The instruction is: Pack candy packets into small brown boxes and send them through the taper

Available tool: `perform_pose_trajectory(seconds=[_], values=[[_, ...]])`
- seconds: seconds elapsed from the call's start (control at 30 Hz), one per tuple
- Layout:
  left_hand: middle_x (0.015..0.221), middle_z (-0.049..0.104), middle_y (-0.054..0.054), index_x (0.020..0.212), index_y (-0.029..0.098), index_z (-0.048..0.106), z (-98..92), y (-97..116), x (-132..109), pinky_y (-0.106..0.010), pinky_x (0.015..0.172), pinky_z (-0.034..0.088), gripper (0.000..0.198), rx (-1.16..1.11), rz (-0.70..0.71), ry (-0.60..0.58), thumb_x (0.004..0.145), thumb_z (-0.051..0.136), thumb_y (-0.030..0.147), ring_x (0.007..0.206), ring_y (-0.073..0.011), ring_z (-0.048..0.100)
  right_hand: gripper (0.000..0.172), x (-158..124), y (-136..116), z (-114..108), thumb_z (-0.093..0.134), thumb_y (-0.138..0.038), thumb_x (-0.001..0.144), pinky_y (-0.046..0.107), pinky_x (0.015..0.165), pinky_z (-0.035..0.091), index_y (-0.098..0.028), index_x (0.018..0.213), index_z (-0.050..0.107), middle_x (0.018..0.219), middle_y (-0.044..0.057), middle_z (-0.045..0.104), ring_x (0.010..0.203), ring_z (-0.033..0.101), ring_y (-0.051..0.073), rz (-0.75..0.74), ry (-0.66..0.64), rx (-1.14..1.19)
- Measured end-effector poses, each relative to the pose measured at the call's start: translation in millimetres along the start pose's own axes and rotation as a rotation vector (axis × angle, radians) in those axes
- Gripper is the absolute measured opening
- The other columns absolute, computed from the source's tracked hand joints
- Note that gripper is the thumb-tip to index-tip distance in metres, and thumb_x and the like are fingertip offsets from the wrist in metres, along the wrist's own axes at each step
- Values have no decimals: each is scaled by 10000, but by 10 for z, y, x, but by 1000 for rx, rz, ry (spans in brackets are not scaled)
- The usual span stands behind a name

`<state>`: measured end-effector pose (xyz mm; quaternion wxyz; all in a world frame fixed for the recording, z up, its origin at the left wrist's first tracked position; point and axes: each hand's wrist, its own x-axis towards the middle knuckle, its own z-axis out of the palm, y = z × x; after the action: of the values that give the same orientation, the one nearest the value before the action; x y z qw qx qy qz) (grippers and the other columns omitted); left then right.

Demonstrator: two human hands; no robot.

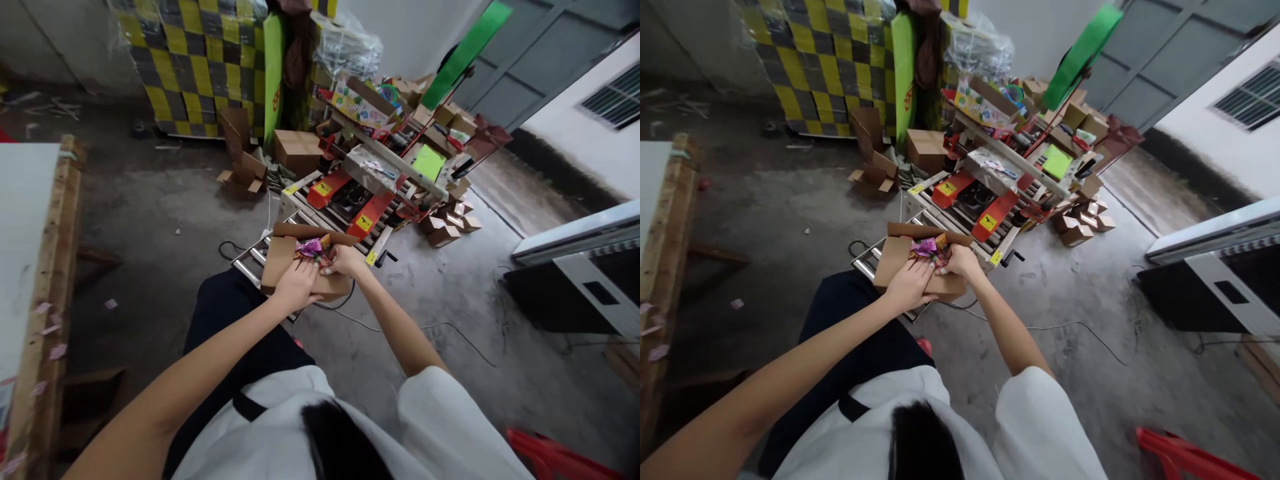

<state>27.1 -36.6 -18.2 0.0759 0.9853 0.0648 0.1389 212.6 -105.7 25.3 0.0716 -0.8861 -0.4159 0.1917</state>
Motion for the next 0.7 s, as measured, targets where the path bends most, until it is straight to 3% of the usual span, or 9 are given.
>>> perform_pose_trajectory(seconds=[0.1,0.17,0.3,0.4,0.47,0.53,0.6,0.7], values=[[1241,632,-255,1329,-26,537,-19,-24,76,-444,1024,408,866,-29,-12,-97,772,768,595,1170,-369,585,271,-29,-23,110,793,-410,786,286,750,435,-186,893,683,920,86,739,898,673,232,5,93,-69],[1165,660,-220,1288,5,571,-31,-49,115,-428,962,429,858,-41,-9,-118,730,793,619,1088,-348,613,230,-84,23,176,748,-386,834,302,788,459,-194,941,682,931,72,743,903,683,229,-27,143,-42],[1104,675,-197,1215,35,609,-24,-98,153,-425,939,434,817,-47,-13,-106,700,803,639,1041,-336,622,414,-165,105,275,695,-276,855,321,870,516,-177,1249,618,1107,90,711,1006,666,218,-249,340,247],[1068,682,-192,1185,53,623,-3,-115,137,-452,966,432,784,-59,-3,-64,706,790,650,1030,-342,622,486,-132,-24,322,589,-235,919,339,992,496,-184,1401,561,1271,128,633,1152,610,224,-408,456,272],[1067,681,-193,1171,66,630,13,-111,103,-475,977,441,757,-67,7,-12,715,781,651,1032,-344,620,398,-40,-171,353,533,-198,943,331,1003,481,-181,1325,645,1235,130,644,1139,607,225,-415,385,165],[1066,676,-198,1140,68,640,36,-104,61,-488,967,461,726,-57,8,36,722,778,645,1030,-349,618,288,104,-291,379,521,-163,940,309,939,489,-164,1105,757,1081,120,693,1018,635,214,-397,267,70],[1111,663,-212,1148,55,637,67,-104,24,-502,1007,461,738,-32,12,90,712,795,630,1081,-364,607,251,263,-339,390,537,-137,922,283,864,490,-158,907,786,924,102,714,887,644,194,-406,187,26],[1272,607,-246,1276,31,570,120,-118,-4,-525,1161,369,872,-12,31,201,666,844,591,1252,-390,542,214,427,-310,368,575,-113,892,264,817,483,-153,839,779,859,90,731,819,645,180,-445,134,22]])
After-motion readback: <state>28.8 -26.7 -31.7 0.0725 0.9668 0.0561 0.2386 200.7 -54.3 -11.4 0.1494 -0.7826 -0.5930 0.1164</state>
